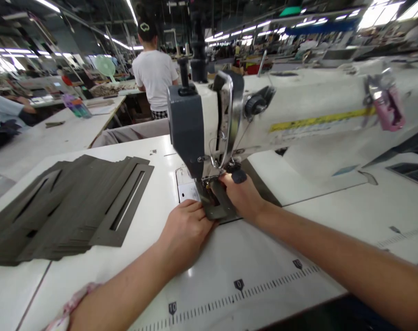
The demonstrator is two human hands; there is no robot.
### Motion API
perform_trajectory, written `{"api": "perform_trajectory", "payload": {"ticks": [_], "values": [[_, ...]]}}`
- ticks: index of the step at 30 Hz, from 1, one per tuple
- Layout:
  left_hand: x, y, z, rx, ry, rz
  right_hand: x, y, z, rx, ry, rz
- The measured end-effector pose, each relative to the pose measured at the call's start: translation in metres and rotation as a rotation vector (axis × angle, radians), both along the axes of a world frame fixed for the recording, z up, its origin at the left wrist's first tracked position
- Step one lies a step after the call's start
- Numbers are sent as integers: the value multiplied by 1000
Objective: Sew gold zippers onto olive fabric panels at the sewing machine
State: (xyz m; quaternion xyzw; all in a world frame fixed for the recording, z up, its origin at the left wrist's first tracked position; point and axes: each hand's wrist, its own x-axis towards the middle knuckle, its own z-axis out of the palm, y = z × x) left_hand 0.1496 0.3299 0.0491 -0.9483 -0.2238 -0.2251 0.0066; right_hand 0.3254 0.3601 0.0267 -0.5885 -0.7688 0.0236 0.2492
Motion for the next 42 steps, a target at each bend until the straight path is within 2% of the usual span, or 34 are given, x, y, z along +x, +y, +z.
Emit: {"api": "perform_trajectory", "payload": {"ticks": [8,15,22,25,30,34,36,38,42], "values": [[0,1,-2,-13,51,0,-7,-2,5,-16,-4,-109],[-1,-1,0,6,26,1,-5,-4,11,-27,-12,-56],[0,0,-1,-3,18,-4,-10,3,4,-42,-21,-197],[0,-3,-1,-15,-1,5,-11,3,7,-42,-3,-214],[-8,-21,5,22,-60,82,-1,-22,20,18,36,-42],[-16,-29,6,54,-154,248,12,-53,17,134,78,215],[-18,-26,5,61,-145,209,15,-63,12,194,122,369],[-18,-21,3,53,-99,105,16,-66,8,216,148,460],[-17,-13,-3,111,-26,6,14,-62,6,196,125,473]]}}
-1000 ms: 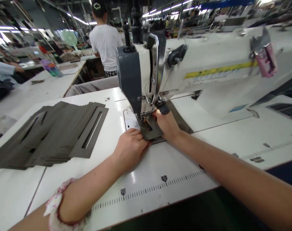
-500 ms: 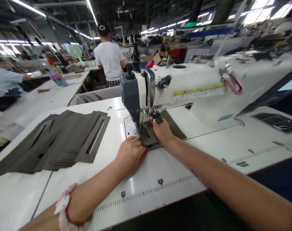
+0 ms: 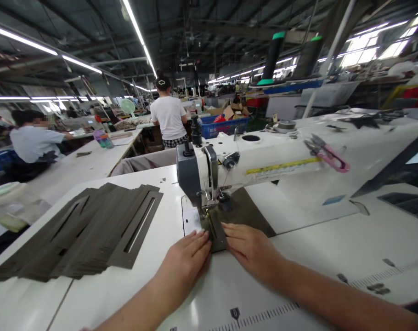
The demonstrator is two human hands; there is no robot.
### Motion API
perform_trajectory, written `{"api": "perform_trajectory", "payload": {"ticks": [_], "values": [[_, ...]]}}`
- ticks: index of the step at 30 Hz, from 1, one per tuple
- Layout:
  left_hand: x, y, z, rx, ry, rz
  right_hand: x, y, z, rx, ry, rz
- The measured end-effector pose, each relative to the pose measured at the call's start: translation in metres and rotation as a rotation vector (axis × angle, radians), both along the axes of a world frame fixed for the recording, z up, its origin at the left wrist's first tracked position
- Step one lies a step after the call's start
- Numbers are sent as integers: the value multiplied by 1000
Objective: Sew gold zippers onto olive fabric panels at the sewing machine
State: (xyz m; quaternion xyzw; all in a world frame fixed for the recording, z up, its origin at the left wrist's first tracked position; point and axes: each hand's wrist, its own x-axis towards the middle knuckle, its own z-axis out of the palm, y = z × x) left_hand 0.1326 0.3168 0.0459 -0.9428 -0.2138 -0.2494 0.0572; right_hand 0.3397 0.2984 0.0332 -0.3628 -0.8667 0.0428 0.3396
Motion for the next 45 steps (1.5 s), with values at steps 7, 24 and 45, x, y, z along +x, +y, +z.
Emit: {"api": "perform_trajectory", "payload": {"ticks": [7,24,45], "values": [[10,7,-11,240,-3,-5,-3,4,0,72,6,-25],[17,32,-2,218,-50,10,-6,31,-1,88,-16,-45],[15,59,-11,121,-106,82,-12,57,5,156,59,-104]]}}
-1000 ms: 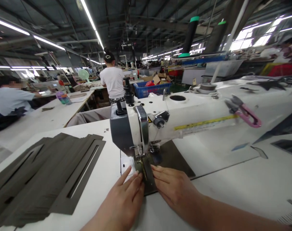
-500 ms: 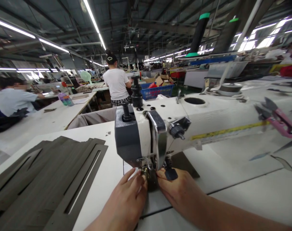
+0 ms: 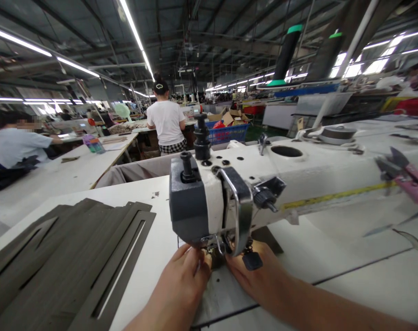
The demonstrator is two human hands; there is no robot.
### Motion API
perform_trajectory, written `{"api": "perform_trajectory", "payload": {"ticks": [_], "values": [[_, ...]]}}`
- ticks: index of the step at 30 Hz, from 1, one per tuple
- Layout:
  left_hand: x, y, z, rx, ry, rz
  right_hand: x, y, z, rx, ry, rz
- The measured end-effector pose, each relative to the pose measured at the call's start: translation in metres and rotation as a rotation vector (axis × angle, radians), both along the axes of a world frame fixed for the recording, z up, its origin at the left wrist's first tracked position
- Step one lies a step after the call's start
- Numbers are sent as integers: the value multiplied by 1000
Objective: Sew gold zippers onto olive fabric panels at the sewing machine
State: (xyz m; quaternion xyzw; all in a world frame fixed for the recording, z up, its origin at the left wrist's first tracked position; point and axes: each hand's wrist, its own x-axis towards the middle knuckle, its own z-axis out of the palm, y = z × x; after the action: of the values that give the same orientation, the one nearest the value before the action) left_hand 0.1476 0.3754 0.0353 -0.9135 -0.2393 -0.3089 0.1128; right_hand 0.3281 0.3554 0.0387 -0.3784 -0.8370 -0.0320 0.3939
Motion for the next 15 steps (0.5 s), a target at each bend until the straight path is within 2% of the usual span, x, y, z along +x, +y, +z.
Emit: {"api": "perform_trajectory", "payload": {"ticks": [5,15], "values": [[-2,-1,2,-50,7,-2,0,1,2,3,9,-3],[-4,-4,7,-139,8,9,1,3,-9,27,-74,-47]]}}
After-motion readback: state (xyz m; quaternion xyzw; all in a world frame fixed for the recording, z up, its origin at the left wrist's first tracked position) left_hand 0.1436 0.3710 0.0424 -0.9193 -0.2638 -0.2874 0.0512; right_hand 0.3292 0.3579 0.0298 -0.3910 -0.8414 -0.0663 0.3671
